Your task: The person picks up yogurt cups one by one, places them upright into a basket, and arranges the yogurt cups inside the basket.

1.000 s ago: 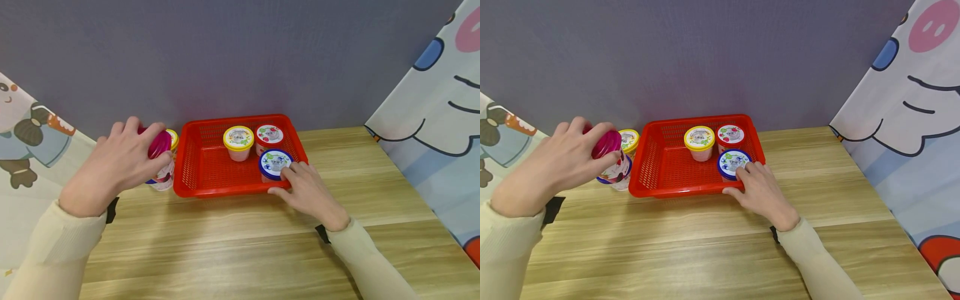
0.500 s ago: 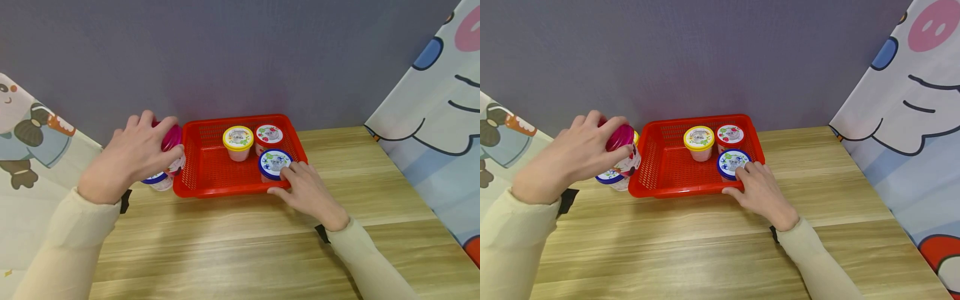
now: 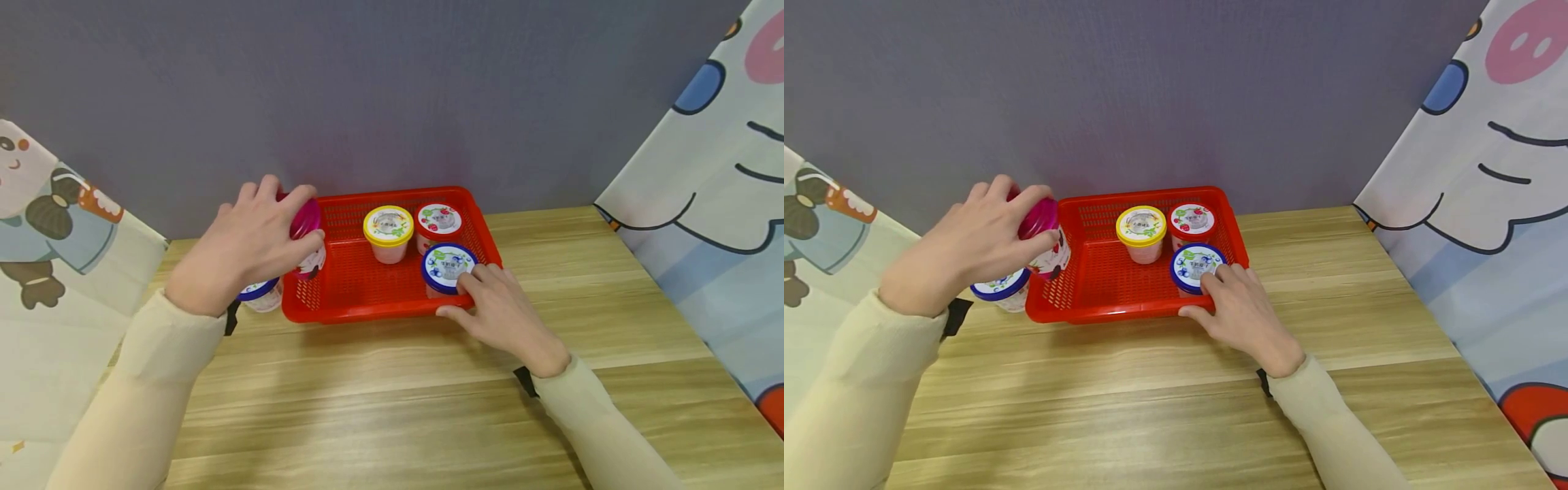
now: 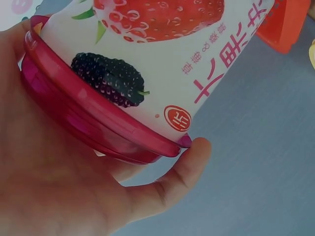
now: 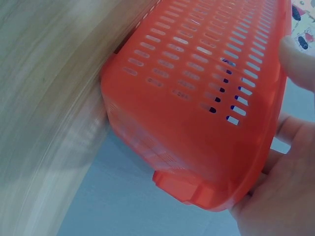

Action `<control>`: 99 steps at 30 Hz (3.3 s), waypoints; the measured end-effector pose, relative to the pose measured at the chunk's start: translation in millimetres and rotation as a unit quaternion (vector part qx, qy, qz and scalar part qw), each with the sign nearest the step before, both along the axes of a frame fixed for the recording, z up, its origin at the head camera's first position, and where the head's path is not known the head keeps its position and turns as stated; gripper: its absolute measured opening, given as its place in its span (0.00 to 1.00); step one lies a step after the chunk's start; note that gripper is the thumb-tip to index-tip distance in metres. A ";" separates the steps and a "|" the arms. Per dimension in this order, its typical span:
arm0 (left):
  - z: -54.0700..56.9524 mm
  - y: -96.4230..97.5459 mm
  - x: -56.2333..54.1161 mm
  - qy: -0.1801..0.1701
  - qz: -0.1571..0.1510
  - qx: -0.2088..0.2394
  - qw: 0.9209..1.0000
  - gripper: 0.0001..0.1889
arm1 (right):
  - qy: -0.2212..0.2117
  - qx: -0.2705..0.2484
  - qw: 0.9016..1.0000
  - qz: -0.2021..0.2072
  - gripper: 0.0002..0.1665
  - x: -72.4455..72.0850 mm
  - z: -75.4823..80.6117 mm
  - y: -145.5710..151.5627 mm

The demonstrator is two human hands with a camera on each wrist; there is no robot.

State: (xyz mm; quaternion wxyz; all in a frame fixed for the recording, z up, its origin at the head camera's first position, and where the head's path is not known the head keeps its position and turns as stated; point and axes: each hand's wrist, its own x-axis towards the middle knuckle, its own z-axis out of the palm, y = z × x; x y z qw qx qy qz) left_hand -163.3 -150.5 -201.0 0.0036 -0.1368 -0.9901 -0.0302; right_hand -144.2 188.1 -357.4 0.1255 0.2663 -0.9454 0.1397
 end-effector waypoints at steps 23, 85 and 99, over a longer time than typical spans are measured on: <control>-41.2 28.2 -20.5 -0.035 -0.019 0.017 0.999 0.32 | -0.011 0.005 1.000 -0.006 0.28 0.7 2.8 -0.5; -89.1 95.8 -51.4 -0.167 -0.046 -0.047 0.984 0.38 | -0.012 0.012 1.000 -0.006 0.29 -0.3 1.3 -0.4; -94.7 113.8 -50.6 -0.177 -0.056 -0.065 0.981 0.37 | -0.004 0.008 1.000 -0.005 0.29 -0.4 1.1 0.6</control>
